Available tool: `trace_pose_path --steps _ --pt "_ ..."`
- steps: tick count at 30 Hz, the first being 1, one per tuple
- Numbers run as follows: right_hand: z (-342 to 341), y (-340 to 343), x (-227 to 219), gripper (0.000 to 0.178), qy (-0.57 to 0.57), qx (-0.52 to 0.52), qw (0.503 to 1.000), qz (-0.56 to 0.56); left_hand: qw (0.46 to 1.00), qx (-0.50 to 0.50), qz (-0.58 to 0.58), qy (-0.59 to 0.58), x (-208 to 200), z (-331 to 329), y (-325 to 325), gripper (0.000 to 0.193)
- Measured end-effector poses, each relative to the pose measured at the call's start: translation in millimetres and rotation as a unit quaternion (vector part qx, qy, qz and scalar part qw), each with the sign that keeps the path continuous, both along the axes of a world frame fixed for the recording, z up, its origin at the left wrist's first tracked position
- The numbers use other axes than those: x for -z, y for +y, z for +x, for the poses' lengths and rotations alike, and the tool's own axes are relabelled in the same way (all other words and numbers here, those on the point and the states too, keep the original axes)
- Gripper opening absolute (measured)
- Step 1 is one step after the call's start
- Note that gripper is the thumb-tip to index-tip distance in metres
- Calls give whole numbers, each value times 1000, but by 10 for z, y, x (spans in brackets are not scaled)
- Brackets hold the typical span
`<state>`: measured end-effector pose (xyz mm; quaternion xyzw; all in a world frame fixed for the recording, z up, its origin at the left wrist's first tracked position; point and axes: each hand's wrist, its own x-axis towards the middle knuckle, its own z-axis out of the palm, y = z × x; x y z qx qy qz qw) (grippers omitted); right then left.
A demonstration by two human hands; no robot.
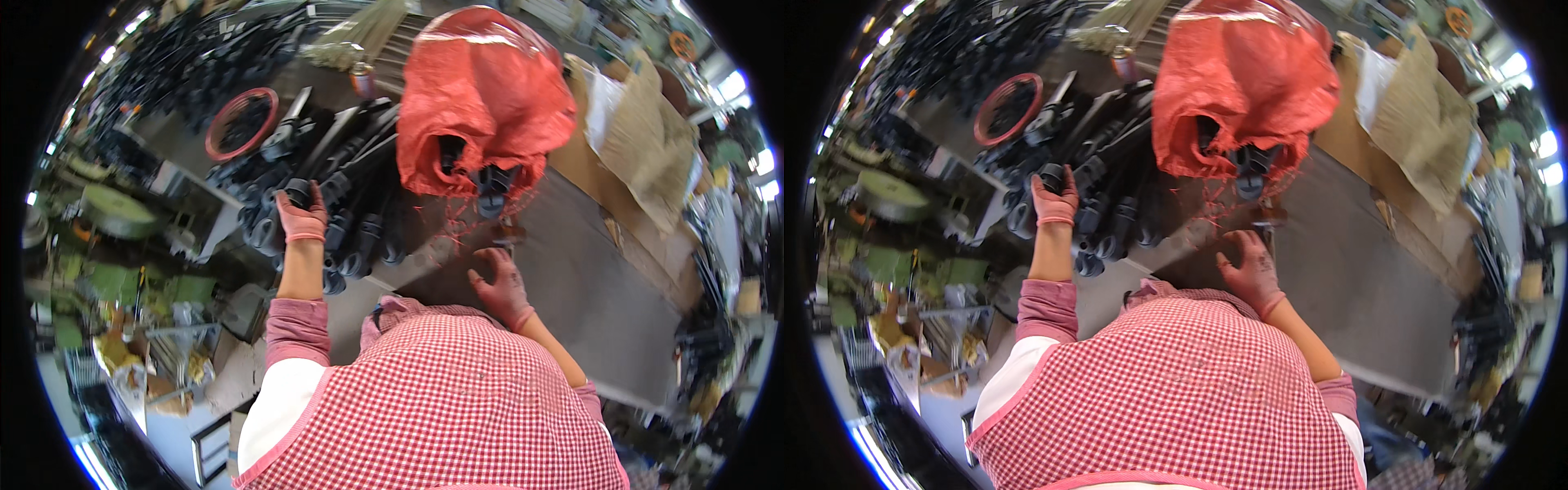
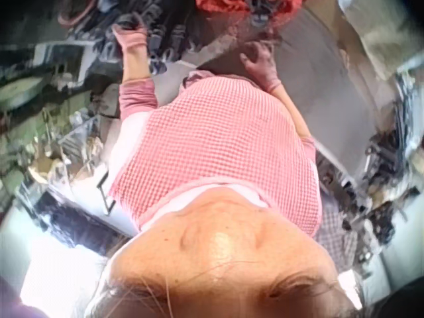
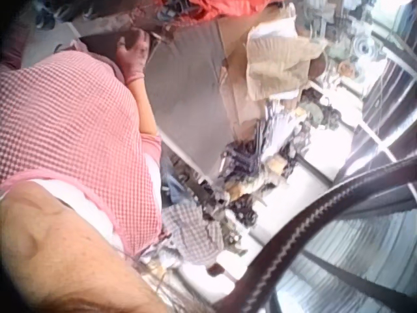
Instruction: The person assembles metal components by hand, inserting small parts into larger pieces and using a machine to press them together. They handle multiple parts, place them on a table, and use a green machine to secure the assembly.
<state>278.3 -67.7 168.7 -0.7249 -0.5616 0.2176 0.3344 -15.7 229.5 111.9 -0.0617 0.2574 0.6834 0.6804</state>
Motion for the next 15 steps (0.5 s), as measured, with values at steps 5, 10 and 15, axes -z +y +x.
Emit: trace_pose_path --steps 5,10,15 --pt "-22 -2 586 37 29 97 994 -49 952 305 -37 -1 61 200 316 28" --pt "-243 -138 1039 37 14 208 968 -137 882 78 94 455 181 -572 813 12" --pt "-851 -318 1480 44 159 274 920 -231 656 -85 30 749 752 -2207 1196 29"
